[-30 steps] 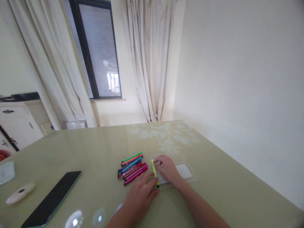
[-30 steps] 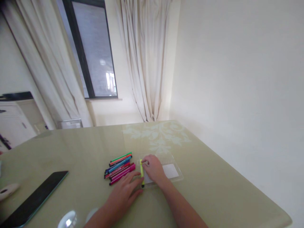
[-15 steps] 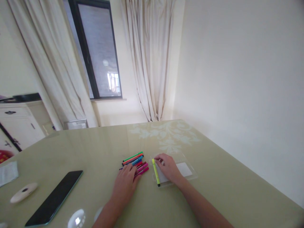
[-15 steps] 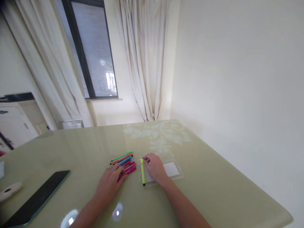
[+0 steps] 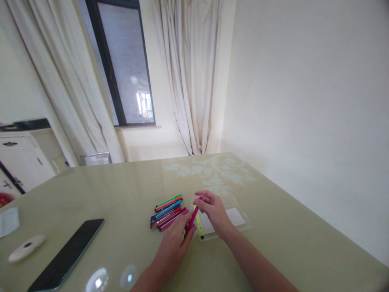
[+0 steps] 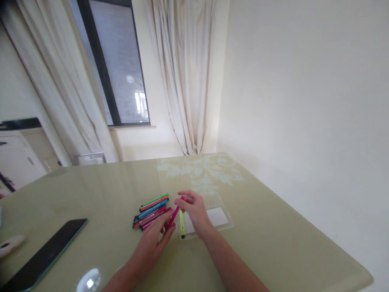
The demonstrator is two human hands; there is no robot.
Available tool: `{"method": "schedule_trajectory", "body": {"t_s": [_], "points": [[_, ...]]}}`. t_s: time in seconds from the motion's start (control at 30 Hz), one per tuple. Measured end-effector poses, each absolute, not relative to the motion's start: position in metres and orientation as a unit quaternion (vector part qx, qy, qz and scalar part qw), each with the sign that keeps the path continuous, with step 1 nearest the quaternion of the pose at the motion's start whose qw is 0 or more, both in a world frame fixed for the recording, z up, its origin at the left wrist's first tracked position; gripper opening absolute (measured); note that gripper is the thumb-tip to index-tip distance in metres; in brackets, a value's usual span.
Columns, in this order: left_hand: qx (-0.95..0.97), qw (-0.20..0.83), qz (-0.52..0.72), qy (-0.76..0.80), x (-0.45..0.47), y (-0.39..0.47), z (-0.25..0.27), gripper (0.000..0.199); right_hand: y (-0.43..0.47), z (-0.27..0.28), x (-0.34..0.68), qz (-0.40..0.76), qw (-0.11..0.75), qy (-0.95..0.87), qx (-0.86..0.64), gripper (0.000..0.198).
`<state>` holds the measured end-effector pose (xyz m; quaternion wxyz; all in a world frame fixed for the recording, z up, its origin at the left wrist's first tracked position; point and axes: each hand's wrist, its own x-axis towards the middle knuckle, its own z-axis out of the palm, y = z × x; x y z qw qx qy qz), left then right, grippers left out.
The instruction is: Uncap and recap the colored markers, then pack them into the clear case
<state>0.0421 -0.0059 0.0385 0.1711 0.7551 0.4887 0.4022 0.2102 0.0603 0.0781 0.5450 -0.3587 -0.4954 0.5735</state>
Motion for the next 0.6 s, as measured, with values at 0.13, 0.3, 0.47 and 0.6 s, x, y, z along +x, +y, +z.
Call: {"method": "schedule_trajectory", "body": {"t_s": [0.13,0.3,0.47,0.6], "points": [[0.741,0.169,0.431,0.486,0.043,-0.005,0.042,0.042,0.064,0.079,0.217,0.593,0.516,-0.508,-0.353,0.045],[0.746,0.134,0.444,0.477,0.042,-0.009,0.049,0.042,0.063,0.078,0.219,0.609,0.494,-0.517,-0.344,0.050],[0.770,0.154,0.421,0.454,0.043,-0.010,0.044,0.037,0.074,0.073,0.226,0.583,0.540,-0.488,-0.361,0.057],[0.777,0.177,0.408,0.446,0.046,-0.010,0.040,0.033,0.079,0.071,0.228,0.557,0.561,-0.472,-0.391,0.050]]}}
